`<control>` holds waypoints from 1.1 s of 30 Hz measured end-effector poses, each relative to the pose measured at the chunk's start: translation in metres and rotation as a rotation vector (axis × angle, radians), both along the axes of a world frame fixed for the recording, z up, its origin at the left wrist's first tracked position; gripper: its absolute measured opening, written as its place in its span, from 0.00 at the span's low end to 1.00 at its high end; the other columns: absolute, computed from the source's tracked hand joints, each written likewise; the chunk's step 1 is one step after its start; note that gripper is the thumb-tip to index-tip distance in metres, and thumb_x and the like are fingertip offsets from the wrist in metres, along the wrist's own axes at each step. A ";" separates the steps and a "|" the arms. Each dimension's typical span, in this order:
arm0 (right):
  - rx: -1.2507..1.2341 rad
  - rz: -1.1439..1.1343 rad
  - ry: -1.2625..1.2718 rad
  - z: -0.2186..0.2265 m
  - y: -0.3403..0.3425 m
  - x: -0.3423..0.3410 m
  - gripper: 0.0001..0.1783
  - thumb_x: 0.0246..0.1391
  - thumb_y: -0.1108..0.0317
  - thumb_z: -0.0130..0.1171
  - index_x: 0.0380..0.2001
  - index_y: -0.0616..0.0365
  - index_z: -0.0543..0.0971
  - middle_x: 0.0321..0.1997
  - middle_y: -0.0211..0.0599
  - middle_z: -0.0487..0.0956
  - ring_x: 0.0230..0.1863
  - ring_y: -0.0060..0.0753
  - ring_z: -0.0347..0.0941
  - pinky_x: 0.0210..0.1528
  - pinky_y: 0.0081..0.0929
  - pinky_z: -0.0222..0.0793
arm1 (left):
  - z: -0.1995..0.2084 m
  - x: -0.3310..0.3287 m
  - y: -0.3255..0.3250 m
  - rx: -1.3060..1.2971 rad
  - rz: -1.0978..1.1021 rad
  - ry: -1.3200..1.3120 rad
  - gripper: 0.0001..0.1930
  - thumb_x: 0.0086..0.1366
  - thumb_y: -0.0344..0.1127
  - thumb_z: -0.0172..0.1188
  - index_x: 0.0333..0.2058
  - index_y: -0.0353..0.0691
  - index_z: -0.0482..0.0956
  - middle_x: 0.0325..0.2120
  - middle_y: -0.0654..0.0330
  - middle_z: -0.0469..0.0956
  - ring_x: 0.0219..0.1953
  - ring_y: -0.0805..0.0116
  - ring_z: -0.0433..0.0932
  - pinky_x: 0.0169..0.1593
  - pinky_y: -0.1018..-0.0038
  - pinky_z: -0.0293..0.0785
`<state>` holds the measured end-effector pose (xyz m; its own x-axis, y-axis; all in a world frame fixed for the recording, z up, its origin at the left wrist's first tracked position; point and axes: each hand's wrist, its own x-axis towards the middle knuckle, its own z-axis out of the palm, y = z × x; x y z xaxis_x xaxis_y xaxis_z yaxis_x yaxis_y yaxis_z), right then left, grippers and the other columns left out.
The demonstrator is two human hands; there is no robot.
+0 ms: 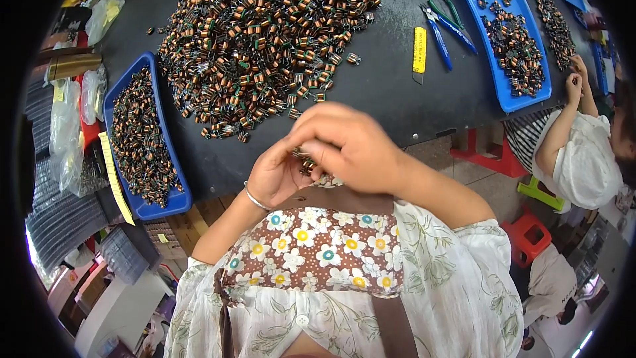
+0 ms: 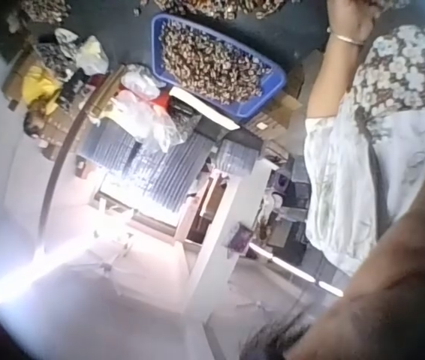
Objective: The person assembles small electronic components by hand at a factory workbench, using pliers and a utility knife to manipulate the parts.
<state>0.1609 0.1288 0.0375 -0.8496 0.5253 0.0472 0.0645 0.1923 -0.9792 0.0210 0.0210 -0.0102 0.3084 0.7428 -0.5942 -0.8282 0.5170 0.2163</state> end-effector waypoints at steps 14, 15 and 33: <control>-0.097 -0.079 -0.377 -0.028 0.005 0.014 0.09 0.43 0.72 0.62 0.31 0.60 0.76 0.23 0.30 0.75 0.22 0.18 0.70 0.26 0.19 0.66 | 0.005 -0.006 -0.004 0.017 0.000 0.146 0.05 0.63 0.33 0.51 0.32 0.38 0.69 0.19 0.60 0.70 0.19 0.77 0.68 0.16 0.84 0.57; -0.112 -0.083 -0.328 -0.028 0.004 0.011 0.08 0.45 0.72 0.61 0.31 0.61 0.76 0.22 0.29 0.75 0.22 0.17 0.69 0.25 0.19 0.66 | 0.010 -0.003 -0.001 0.014 0.006 0.229 0.05 0.62 0.31 0.53 0.34 0.37 0.70 0.20 0.61 0.71 0.19 0.78 0.68 0.16 0.85 0.58; 0.297 -0.155 -0.408 -0.042 0.014 0.000 0.10 0.42 0.73 0.61 0.32 0.58 0.75 0.24 0.30 0.74 0.21 0.22 0.70 0.24 0.19 0.65 | 0.005 -0.005 -0.004 0.008 0.017 0.519 0.06 0.60 0.27 0.55 0.37 0.37 0.71 0.26 0.60 0.75 0.18 0.82 0.68 0.16 0.87 0.60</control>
<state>0.1611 0.1428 -0.0042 -0.7431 0.6609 -0.1052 0.4791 0.4157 -0.7731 0.0162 0.0174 -0.0056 -0.0377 0.7502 -0.6602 -0.6194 0.5009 0.6045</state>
